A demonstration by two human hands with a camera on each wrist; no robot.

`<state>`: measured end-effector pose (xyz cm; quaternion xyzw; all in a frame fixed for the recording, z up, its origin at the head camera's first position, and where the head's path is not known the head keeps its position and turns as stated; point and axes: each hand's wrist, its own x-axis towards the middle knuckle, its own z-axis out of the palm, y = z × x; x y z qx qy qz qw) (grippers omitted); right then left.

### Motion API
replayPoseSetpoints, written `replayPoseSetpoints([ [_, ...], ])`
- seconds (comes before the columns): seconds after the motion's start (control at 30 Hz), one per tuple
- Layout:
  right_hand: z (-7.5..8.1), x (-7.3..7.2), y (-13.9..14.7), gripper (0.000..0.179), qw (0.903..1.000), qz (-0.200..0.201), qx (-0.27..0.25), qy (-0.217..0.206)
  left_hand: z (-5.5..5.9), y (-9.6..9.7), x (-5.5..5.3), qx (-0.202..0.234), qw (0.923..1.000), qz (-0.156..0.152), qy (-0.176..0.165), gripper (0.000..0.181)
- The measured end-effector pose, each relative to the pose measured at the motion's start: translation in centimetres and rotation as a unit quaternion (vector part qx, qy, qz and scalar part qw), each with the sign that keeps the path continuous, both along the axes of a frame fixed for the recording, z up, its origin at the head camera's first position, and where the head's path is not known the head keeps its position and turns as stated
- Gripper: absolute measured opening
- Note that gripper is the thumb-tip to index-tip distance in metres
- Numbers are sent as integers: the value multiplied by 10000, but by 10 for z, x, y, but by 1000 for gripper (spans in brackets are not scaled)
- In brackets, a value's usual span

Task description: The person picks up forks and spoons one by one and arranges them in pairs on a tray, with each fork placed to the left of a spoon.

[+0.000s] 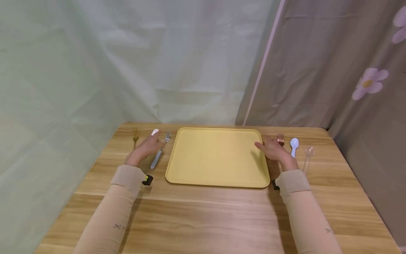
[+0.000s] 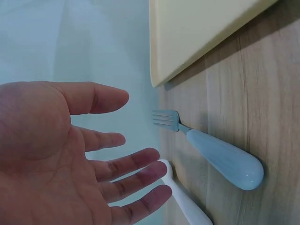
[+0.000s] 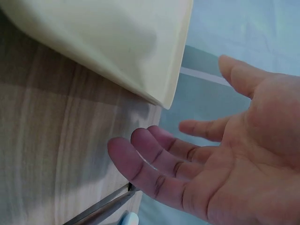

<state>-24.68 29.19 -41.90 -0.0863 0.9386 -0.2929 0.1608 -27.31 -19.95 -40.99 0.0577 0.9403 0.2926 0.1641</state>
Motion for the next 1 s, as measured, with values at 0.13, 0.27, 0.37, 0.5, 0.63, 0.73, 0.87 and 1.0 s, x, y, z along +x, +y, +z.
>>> replayPoseSetpoints([
  [0.13, -2, -1, 2, 82, 9999, -105, 121, -58, 0, 1, 2, -9, 10000, -36, -44, 75],
  [0.27, 0, -2, 2, 84, 9993, -233, 115, -284, -1, 2, 6, 64, 9999, -30, -117, 77],
  [0.37, 2, -1, 3, 83, 9982, -288, 171, -489, -2, 0, 8, 70, 9999, -45, -98, 78],
  [0.5, 3, 1, 5, 78, 9968, -349, 191, -691, -5, -2, 8, -93, 9999, -78, 15, 76],
  [0.63, -1, 1, 5, 71, 9944, -510, -141, -917, -7, -3, 9, -275, 9995, -122, 73, 71],
  [0.73, -3, 3, 5, 66, 9918, -635, -402, -1032, -7, -3, 12, -386, 9991, -179, 58, 68],
  [0.87, -5, 7, 6, 60, 9874, -868, -673, -1136, -8, -3, 15, -495, 9984, -258, 53, 70],
  [1.0, -7, 9, 6, 59, 9848, -1012, -822, -1145, -9, -6, 17, -597, 9979, -224, 75, 71],
])
